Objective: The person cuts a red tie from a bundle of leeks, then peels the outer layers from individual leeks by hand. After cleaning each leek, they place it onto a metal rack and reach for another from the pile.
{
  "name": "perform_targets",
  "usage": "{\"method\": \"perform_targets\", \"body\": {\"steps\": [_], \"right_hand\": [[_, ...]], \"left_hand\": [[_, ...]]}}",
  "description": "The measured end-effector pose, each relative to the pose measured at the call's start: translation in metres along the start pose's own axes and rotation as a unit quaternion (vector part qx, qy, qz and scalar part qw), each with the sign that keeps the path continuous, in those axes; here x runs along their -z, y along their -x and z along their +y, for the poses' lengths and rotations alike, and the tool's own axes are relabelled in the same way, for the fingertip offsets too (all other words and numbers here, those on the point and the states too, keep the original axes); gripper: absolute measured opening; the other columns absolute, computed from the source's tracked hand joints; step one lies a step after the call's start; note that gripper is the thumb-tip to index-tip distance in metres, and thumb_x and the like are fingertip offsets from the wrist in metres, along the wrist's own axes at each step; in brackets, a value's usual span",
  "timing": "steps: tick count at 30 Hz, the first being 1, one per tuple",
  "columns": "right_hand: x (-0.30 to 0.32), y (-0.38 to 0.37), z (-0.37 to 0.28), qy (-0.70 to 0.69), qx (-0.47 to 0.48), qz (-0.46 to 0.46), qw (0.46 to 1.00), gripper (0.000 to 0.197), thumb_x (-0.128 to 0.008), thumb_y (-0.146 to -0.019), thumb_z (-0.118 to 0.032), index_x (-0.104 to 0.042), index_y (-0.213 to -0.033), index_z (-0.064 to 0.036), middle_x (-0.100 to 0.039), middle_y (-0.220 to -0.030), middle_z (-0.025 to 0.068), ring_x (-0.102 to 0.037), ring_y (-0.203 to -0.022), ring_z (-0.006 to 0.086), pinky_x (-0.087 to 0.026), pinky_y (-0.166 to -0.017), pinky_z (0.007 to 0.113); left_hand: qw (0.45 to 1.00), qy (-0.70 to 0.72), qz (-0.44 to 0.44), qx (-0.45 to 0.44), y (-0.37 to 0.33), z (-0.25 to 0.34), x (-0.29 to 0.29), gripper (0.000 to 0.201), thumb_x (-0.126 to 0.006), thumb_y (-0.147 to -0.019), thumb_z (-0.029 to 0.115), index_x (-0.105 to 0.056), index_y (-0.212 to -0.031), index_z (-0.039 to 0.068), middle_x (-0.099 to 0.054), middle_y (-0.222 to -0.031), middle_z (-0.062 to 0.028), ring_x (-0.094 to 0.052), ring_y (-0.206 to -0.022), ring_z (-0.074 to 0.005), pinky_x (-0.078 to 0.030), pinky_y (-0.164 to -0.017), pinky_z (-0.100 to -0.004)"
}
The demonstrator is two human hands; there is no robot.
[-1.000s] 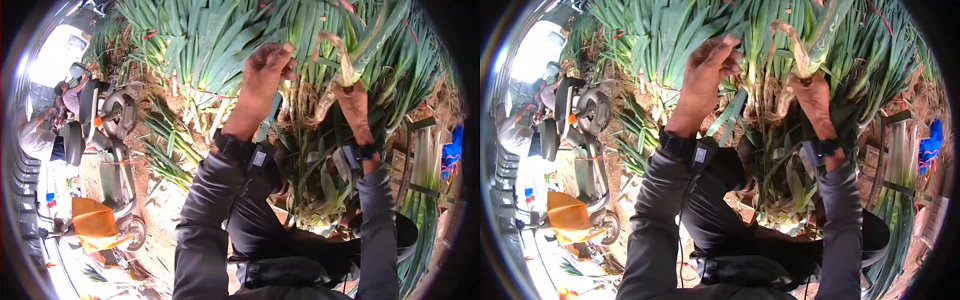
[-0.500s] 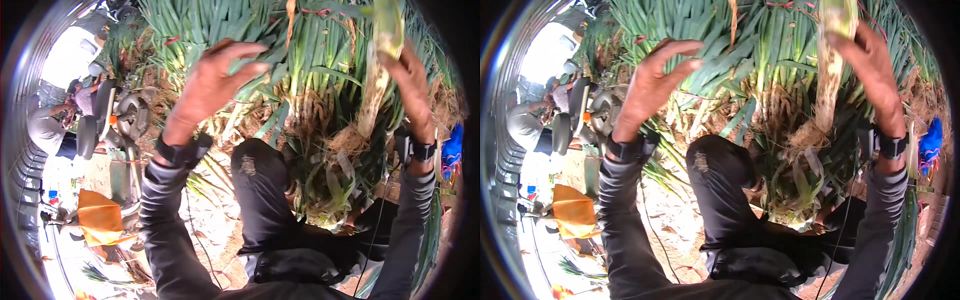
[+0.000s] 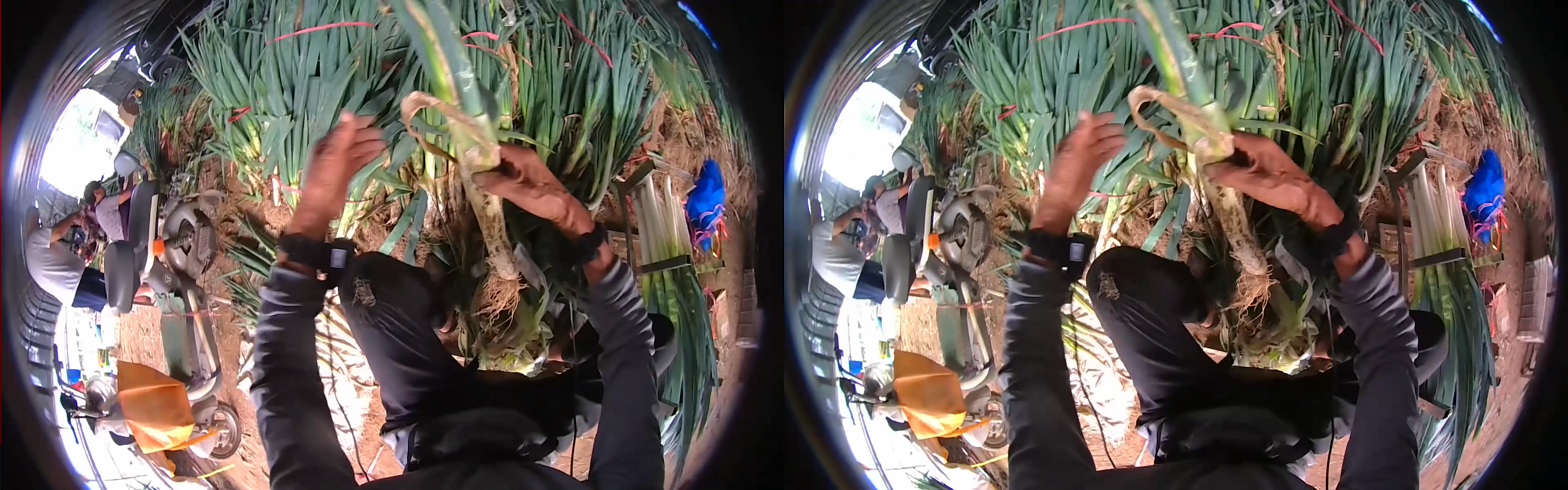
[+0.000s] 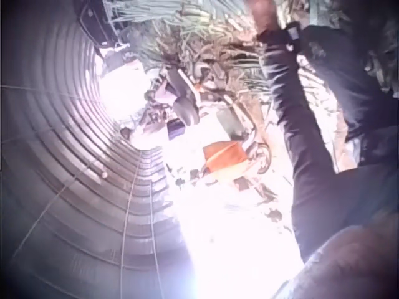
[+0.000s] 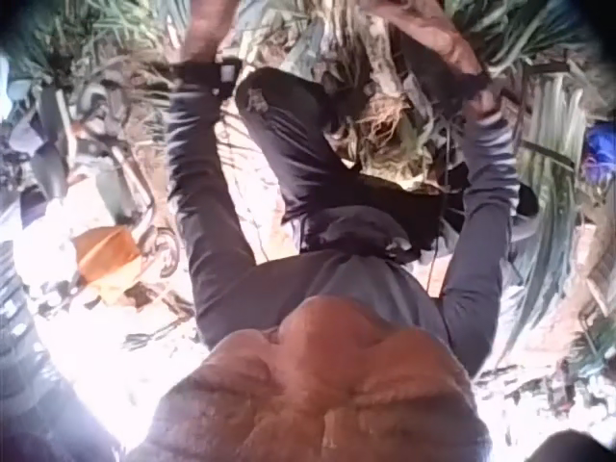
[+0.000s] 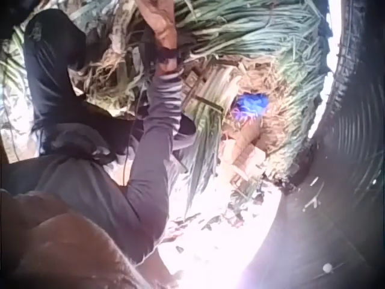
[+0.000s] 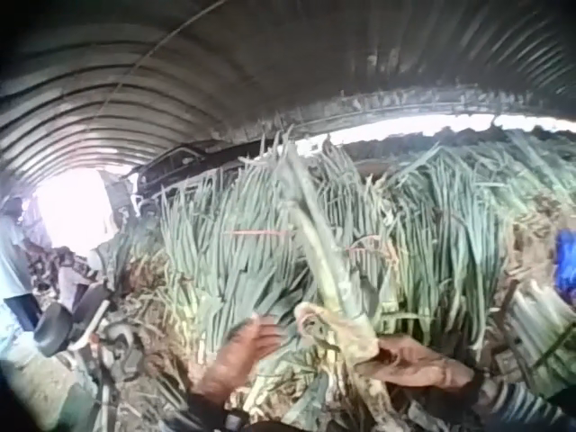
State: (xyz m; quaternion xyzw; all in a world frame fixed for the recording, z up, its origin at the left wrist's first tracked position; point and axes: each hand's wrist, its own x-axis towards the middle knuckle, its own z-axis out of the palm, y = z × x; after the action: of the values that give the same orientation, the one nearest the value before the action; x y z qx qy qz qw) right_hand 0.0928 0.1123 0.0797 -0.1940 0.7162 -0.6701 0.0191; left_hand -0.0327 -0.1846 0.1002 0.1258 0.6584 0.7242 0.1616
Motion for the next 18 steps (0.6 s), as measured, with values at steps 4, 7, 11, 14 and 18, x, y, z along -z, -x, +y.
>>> {"method": "perform_targets", "body": {"steps": [4, 7, 11, 14, 18], "right_hand": [[-0.009, 0.002, 0.007, -0.063, -0.041, -0.062, 0.995, 0.033, -0.072, -0.092, -0.01, -0.065, -0.123, -0.0025, -0.066, -0.102, -0.0021, -0.058, -0.095, 0.0056, -0.048, -0.083, 0.025], [-0.005, 0.012, 0.016, -0.085, -0.09, -0.061, 0.99, 0.033, -0.075, -0.091, -0.015, -0.066, -0.12, -0.0024, -0.065, -0.097, -0.0024, -0.055, -0.091, 0.0052, -0.046, -0.08, 0.026], [0.008, 0.022, 0.029, -0.001, -0.098, -0.04, 0.994, 0.032, -0.077, -0.09, -0.023, -0.067, -0.111, -0.0018, -0.062, -0.092, -0.0022, -0.052, -0.085, 0.0071, -0.044, -0.078, 0.028], [0.01, 0.023, 0.031, -0.016, -0.116, -0.013, 0.993, 0.034, -0.076, -0.09, -0.03, -0.066, -0.1, 0.0001, -0.061, -0.088, 0.0021, -0.052, -0.082, 0.0099, -0.045, -0.076, 0.031], [0.021, 0.005, 0.012, 0.2, -0.145, 0.09, 0.965, 0.066, -0.066, -0.09, -0.061, -0.063, -0.107, 0.0026, -0.061, -0.085, 0.0074, -0.055, -0.079, 0.0179, -0.048, -0.073, 0.036]], "left_hand": [[0.984, 0.13, -0.115, -0.029, -0.022, -0.027, -0.055, 0.068, -0.047, -0.1, 0.06, -0.052, -0.135, 0.002, -0.063, -0.125, -0.0127, -0.061, -0.113, -0.0245, -0.046, -0.102, -0.0417], [0.963, 0.233, -0.13, -0.026, -0.03, -0.04, -0.077, 0.067, -0.05, -0.099, 0.058, -0.053, -0.136, 0.003, -0.062, -0.131, -0.0117, -0.06, -0.116, -0.0278, -0.047, -0.102, -0.0433], [0.947, 0.315, -0.062, 0.003, -0.041, -0.079, -0.071, 0.03, -0.071, -0.094, 0.018, -0.065, -0.121, 0.007, -0.068, -0.118, -0.0072, -0.062, -0.112, -0.0231, -0.05, -0.099, -0.0405], [0.934, 0.342, -0.107, -0.013, -0.041, -0.076, -0.094, 0.026, -0.073, -0.092, 0.012, -0.067, -0.117, 0.006, -0.072, -0.102, -0.0042, -0.068, -0.091, -0.0178, -0.056, -0.084, -0.0321], [0.955, 0.246, -0.154, -0.054, -0.041, -0.063, -0.102, 0.024, -0.067, -0.097, 0.015, -0.066, -0.119, 0.007, -0.069, -0.112, -0.003, -0.065, -0.098, -0.0137, -0.053, -0.088, -0.031]]}}
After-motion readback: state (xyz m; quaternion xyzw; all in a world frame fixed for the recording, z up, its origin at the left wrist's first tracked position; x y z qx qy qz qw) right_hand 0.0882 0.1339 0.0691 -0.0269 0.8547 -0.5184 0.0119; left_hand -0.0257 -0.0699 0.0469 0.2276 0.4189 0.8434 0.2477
